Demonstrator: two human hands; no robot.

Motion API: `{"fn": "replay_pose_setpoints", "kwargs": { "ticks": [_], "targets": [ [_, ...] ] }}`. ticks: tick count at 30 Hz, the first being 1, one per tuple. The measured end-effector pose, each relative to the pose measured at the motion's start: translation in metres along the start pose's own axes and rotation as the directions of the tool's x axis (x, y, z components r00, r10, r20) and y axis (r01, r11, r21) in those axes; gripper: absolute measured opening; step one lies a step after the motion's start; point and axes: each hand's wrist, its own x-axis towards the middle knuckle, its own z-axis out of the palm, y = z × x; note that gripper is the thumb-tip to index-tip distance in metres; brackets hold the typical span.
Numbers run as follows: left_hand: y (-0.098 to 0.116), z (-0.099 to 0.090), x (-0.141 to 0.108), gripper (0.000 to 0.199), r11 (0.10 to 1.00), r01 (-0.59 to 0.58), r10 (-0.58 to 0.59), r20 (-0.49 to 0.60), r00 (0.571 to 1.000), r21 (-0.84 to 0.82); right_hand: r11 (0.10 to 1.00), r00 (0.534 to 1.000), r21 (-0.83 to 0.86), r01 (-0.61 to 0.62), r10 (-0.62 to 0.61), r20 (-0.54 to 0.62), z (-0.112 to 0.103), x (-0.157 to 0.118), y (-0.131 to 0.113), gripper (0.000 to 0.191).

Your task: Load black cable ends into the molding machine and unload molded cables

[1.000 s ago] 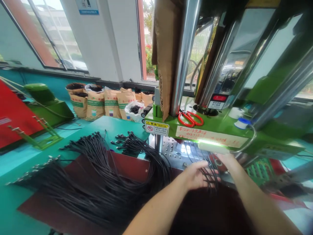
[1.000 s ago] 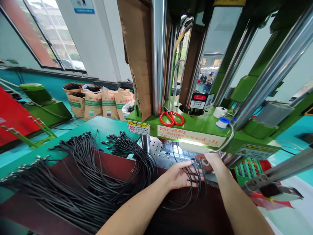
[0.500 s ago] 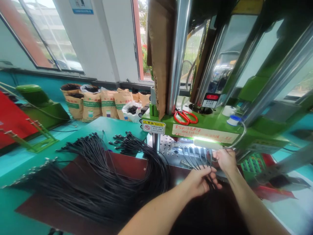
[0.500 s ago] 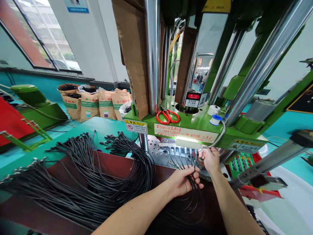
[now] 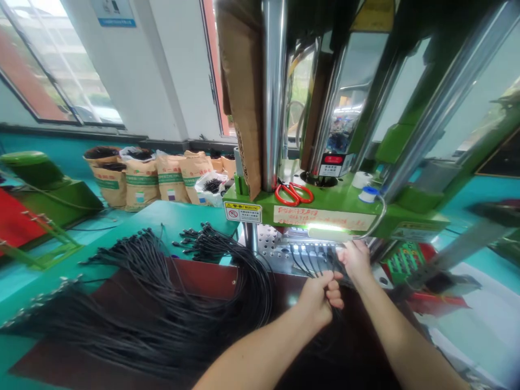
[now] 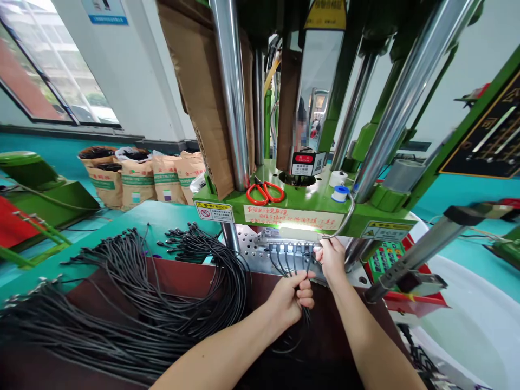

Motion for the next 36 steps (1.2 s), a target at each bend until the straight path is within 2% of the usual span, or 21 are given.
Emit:
{"fn": "replay_pose_setpoints", "kwargs": {
  "ticks": [4,7,13,16,20,23,28,32,36],
  "targets": [
    [-0.003,0.002,-0.015,0.015,0.993,0.109,-0.109,0.003,0.994,0.048,0.997,0.996,0.049,-0.055,0.058,-0.062,-0.005,0.001,-0.004,0.020],
    [-0.004,0.001,-0.025,0.014,0.992,0.119,-0.120,0.025,0.992,0.047,0.993,0.992,0.083,-0.085,0.092,-0.082,-0.013,0.003,-0.009,0.027],
    [0.001,-0.011,-0.045,0.015,0.962,0.272,-0.271,0.197,0.942,0.020,0.989,0.989,0.093,-0.113,0.121,-0.086,-0.019,-0.002,-0.010,0.030],
    [-0.002,-0.020,-0.065,0.013,0.964,0.264,-0.266,0.224,0.938,0.042,0.987,0.988,0.097,-0.126,0.134,-0.083,-0.017,-0.005,-0.007,0.029],
    [-0.009,-0.022,-0.080,0.012,0.982,0.180,-0.188,0.236,0.953,0.056,0.990,0.990,0.081,-0.113,0.119,-0.077,-0.018,-0.010,-0.008,0.029],
    [-0.007,-0.016,-0.069,0.011,0.991,0.115,-0.130,0.259,0.957,0.070,0.993,0.992,0.035,-0.115,0.117,-0.053,-0.028,-0.018,-0.015,0.030],
    [-0.001,-0.012,-0.018,0.013,0.991,-0.046,-0.001,0.361,0.933,0.124,0.983,0.982,-0.064,-0.174,0.178,0.059,-0.068,-0.044,-0.028,0.034],
    [0.003,-0.017,0.013,0.015,0.976,-0.054,-0.037,0.409,0.912,0.210,0.952,0.960,-0.183,-0.243,0.264,0.098,-0.102,-0.063,-0.026,0.034],
    [0.008,-0.018,0.017,0.016,0.962,-0.082,-0.041,0.433,0.900,0.261,0.943,0.950,-0.214,-0.253,0.284,0.127,-0.119,-0.071,-0.014,0.040]
  ]
}}
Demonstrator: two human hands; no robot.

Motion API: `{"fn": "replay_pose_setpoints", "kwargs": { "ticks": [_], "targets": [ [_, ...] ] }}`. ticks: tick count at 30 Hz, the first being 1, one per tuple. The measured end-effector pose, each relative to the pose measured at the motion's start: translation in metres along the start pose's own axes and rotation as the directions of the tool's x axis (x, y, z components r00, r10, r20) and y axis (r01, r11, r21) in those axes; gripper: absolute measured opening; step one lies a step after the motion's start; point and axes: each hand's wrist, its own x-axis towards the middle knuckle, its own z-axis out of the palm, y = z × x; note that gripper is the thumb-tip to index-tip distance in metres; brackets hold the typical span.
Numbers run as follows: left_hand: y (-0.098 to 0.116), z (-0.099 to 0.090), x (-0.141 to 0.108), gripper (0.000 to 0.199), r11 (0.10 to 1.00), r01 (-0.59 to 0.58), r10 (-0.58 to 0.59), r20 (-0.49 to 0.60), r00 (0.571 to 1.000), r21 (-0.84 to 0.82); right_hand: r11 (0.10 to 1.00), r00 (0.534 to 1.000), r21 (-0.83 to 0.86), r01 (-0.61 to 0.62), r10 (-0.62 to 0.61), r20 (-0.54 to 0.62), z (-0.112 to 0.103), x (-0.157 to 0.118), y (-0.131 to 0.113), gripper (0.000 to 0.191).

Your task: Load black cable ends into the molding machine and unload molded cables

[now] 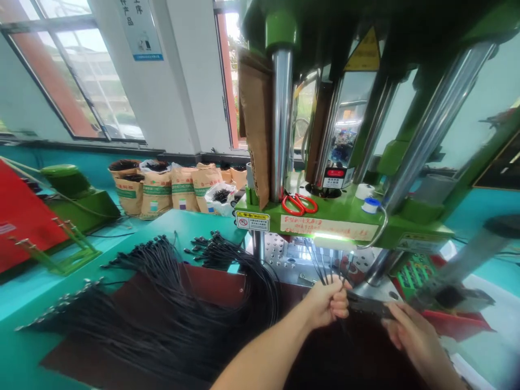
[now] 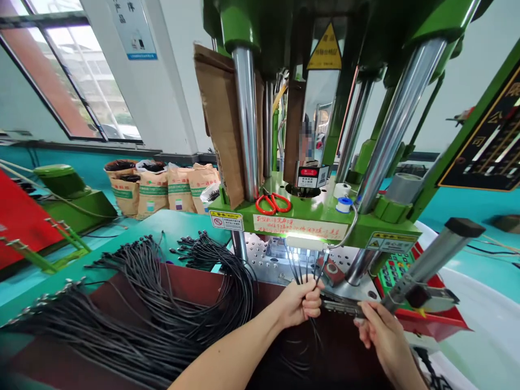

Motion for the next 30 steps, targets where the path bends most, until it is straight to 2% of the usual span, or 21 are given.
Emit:
{"fn": "replay_pose_setpoints", "kwargs": {
  "ticks": [3,5,7,10,12,13,14,15,16,17,18,19,20,21,22,24,27,30],
  "targets": [
    [0.002,0.000,-0.002,0.015,1.000,-0.019,0.019,0.007,1.000,0.008,0.981,0.993,-0.195,-0.013,0.035,0.110,-0.006,0.006,0.011,0.044],
    [0.001,-0.001,-0.003,0.015,1.000,-0.021,0.021,0.001,1.000,0.005,0.909,0.978,-0.413,0.061,0.029,0.207,-0.012,0.011,0.018,0.040],
    [-0.001,-0.002,-0.002,0.017,1.000,-0.012,0.012,-0.017,1.000,0.005,0.752,0.941,-0.608,0.254,-0.045,0.336,-0.020,0.016,0.024,0.033],
    [-0.004,-0.003,-0.001,0.018,1.000,0.003,-0.002,-0.043,0.999,0.012,0.385,0.822,-0.727,0.568,-0.230,0.521,-0.029,0.017,0.028,0.020],
    [-0.004,-0.003,0.000,0.018,1.000,0.003,-0.003,-0.047,0.999,0.016,0.159,0.763,-0.761,0.629,-0.313,0.566,-0.031,0.017,0.023,0.020],
    [-0.004,-0.003,0.000,0.018,1.000,0.000,0.001,-0.049,0.999,0.017,0.098,0.754,-0.776,0.623,-0.340,0.562,-0.029,0.016,0.018,0.022],
    [-0.004,-0.003,-0.001,0.018,1.000,-0.005,0.006,-0.054,0.999,0.020,0.087,0.752,-0.783,0.615,-0.365,0.550,-0.026,0.016,0.010,0.023],
    [-0.005,-0.003,-0.001,0.019,1.000,-0.010,0.011,-0.063,0.998,0.022,0.128,0.758,-0.782,0.610,-0.382,0.529,-0.020,0.017,0.000,0.025],
    [-0.005,-0.003,-0.001,0.020,1.000,-0.012,0.013,-0.074,0.997,0.025,0.222,0.776,-0.766,0.603,-0.383,0.501,-0.011,0.018,-0.011,0.029],
    [-0.005,-0.002,-0.001,0.022,1.000,-0.012,0.014,-0.084,0.996,0.027,0.359,0.810,-0.733,0.577,-0.363,0.460,0.000,0.020,-0.022,0.032],
    [-0.005,-0.002,0.000,0.023,1.000,-0.012,0.014,-0.094,0.995,0.026,0.522,0.855,-0.677,0.518,-0.286,0.433,0.013,0.022,-0.032,0.034],
    [-0.006,-0.002,0.000,0.025,1.000,-0.012,0.014,-0.104,0.994,0.025,0.691,0.890,-0.590,0.418,-0.179,0.420,0.028,0.025,-0.040,0.036],
    [-0.007,-0.002,0.000,0.027,1.000,-0.009,0.012,-0.117,0.993,0.025,0.840,0.889,-0.457,0.292,-0.063,0.453,0.043,0.028,-0.045,0.038],
    [-0.007,-0.002,0.001,0.030,1.000,-0.007,0.010,-0.134,0.991,0.028,0.941,0.862,-0.305,0.146,0.031,0.506,0.057,0.030,-0.048,0.039],
    [-0.008,-0.001,0.002,0.033,0.999,-0.004,0.008,-0.152,0.988,0.032,0.985,0.824,-0.171,0.006,0.092,0.558,0.070,0.033,-0.048,0.040],
    [-0.009,-0.001,0.003,0.040,0.999,0.002,0.006,-0.183,0.983,0.045,0.984,0.756,0.003,-0.176,0.133,0.641,0.090,0.036,-0.044,0.040],
    [-0.010,-0.001,0.005,0.046,0.998,0.010,0.004,-0.211,0.977,0.067,0.960,0.706,0.094,-0.264,0.126,0.696,0.102,0.037,-0.037,0.036],
    [-0.009,-0.001,0.006,0.045,0.995,0.027,-0.003,-0.243,0.970,0.096,0.950,0.692,0.091,-0.299,0.151,0.706,0.104,0.038,-0.039,0.032]
  ]
}}
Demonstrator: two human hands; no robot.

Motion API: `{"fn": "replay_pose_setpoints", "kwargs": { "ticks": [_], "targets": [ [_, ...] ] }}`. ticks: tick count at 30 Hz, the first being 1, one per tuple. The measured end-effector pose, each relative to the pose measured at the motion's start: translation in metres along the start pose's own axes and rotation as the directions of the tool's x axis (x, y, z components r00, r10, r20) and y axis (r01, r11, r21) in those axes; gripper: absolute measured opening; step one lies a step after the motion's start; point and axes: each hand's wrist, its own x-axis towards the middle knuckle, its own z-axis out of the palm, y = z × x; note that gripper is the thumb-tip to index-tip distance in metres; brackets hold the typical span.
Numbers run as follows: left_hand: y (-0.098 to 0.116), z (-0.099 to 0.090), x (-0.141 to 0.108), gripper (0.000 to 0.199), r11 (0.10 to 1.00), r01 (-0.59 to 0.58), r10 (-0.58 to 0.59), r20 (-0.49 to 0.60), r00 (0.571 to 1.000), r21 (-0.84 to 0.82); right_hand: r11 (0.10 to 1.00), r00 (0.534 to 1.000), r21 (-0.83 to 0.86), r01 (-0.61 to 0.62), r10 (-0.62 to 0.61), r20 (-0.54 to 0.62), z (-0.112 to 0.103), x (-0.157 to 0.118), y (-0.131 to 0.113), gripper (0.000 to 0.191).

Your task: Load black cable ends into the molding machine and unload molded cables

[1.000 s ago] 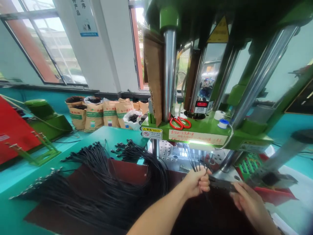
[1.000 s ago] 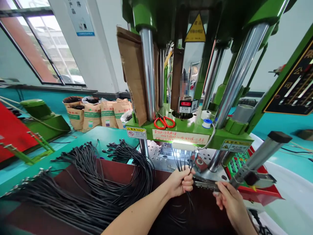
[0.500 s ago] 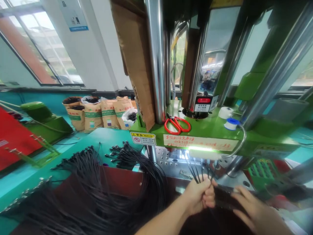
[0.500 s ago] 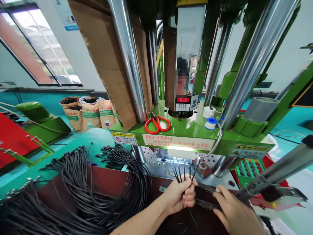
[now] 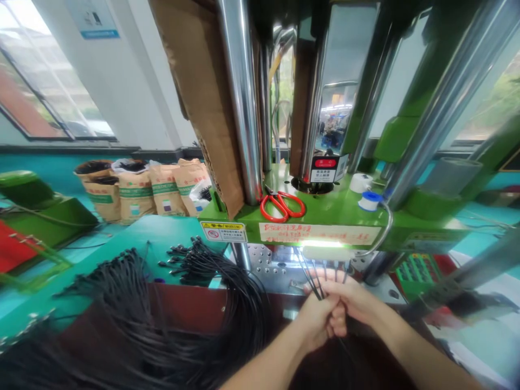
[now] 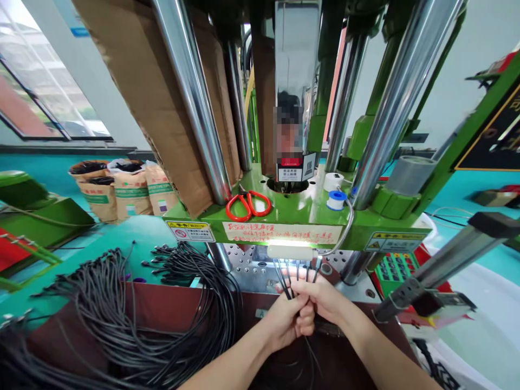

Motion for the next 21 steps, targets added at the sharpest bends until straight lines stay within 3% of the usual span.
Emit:
{"fn": "replay_pose_setpoints", "kwargs": {
  "ticks": [5,13,19,21],
  "targets": [
    [-0.001,-0.001,0.001,0.044,0.998,-0.030,0.032,-0.048,0.998,0.049,0.999,0.999,-0.039,-0.016,0.014,-0.037,0.006,0.002,-0.008,0.027],
    [-0.010,-0.010,0.007,0.044,0.975,-0.042,0.074,-0.138,0.988,0.217,0.961,0.977,-0.211,-0.179,0.148,-0.155,0.016,-0.002,-0.014,0.025],
    [-0.007,-0.003,0.004,0.043,0.974,-0.050,0.085,-0.150,0.985,0.221,0.957,0.974,-0.242,-0.160,0.112,-0.198,0.008,0.000,-0.008,0.026],
    [-0.003,0.002,0.001,0.042,0.978,-0.075,0.103,-0.137,0.985,0.195,0.966,0.981,-0.237,-0.103,0.059,-0.186,0.002,0.003,-0.004,0.023]
  ]
}}
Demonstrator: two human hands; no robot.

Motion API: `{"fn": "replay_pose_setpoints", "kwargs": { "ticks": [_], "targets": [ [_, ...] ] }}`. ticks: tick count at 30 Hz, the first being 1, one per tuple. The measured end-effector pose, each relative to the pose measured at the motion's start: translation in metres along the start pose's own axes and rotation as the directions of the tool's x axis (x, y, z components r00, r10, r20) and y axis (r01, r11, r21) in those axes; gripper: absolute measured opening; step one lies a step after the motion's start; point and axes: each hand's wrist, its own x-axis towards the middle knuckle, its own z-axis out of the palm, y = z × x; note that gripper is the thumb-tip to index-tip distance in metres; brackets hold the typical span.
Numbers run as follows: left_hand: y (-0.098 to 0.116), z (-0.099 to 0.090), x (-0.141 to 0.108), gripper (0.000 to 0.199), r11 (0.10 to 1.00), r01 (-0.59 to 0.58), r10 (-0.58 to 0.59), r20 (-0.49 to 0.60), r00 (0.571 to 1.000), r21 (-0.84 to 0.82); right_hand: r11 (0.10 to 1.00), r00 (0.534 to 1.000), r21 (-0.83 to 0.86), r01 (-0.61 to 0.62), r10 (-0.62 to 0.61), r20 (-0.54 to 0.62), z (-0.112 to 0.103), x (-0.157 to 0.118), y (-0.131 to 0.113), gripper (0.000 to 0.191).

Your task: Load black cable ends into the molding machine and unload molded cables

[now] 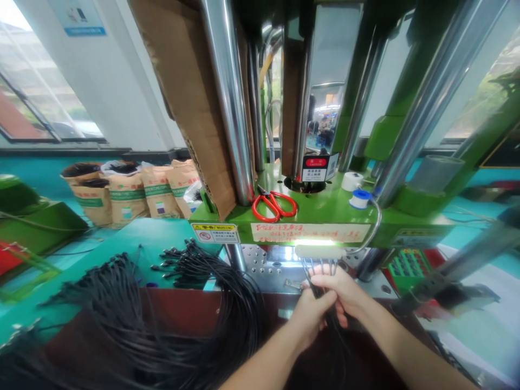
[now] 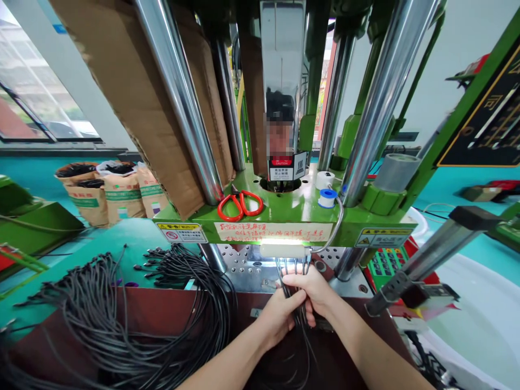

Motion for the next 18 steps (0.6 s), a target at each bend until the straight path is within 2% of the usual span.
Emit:
{"fn": "replay_pose_setpoints", "kwargs": {
  "ticks": [3,5,7,9,10,12,15,18],
  "targets": [
    [0.009,0.002,-0.004,0.045,0.992,-0.085,0.080,-0.060,0.995,-0.089,0.982,0.990,0.124,0.140,-0.136,-0.041,-0.005,0.004,0.004,0.011],
    [0.013,0.000,-0.004,0.046,0.984,-0.150,0.131,-0.182,0.975,-0.096,0.962,0.981,0.196,0.191,-0.183,-0.056,-0.006,0.005,0.004,0.009],
    [0.018,-0.007,-0.002,0.041,0.976,-0.217,0.204,-0.329,0.922,-0.003,0.953,0.974,0.204,0.226,-0.219,-0.055,-0.006,0.003,0.001,0.014],
    [0.022,-0.014,0.002,0.036,0.953,-0.273,0.303,-0.410,0.860,0.132,0.948,0.965,0.179,0.262,-0.259,-0.042,-0.005,0.001,-0.002,0.015],
    [0.025,-0.017,0.004,0.033,0.938,-0.293,0.345,-0.410,0.844,0.187,0.950,0.964,0.161,0.266,-0.266,-0.022,-0.004,0.000,-0.004,0.012],
    [0.032,-0.021,0.007,0.027,0.917,-0.319,0.390,-0.372,0.842,0.239,0.958,0.964,0.123,0.260,-0.266,0.028,-0.003,-0.001,-0.007,0.007],
    [0.039,-0.023,0.008,0.020,0.917,-0.323,0.387,-0.331,0.861,0.233,0.963,0.963,0.087,0.254,-0.260,0.070,-0.001,-0.001,-0.009,0.012],
    [0.040,-0.024,0.009,0.014,0.928,-0.310,0.364,-0.327,0.872,0.205,0.969,0.970,0.075,0.234,-0.238,0.055,-0.001,0.000,-0.008,0.012]
  ]
}}
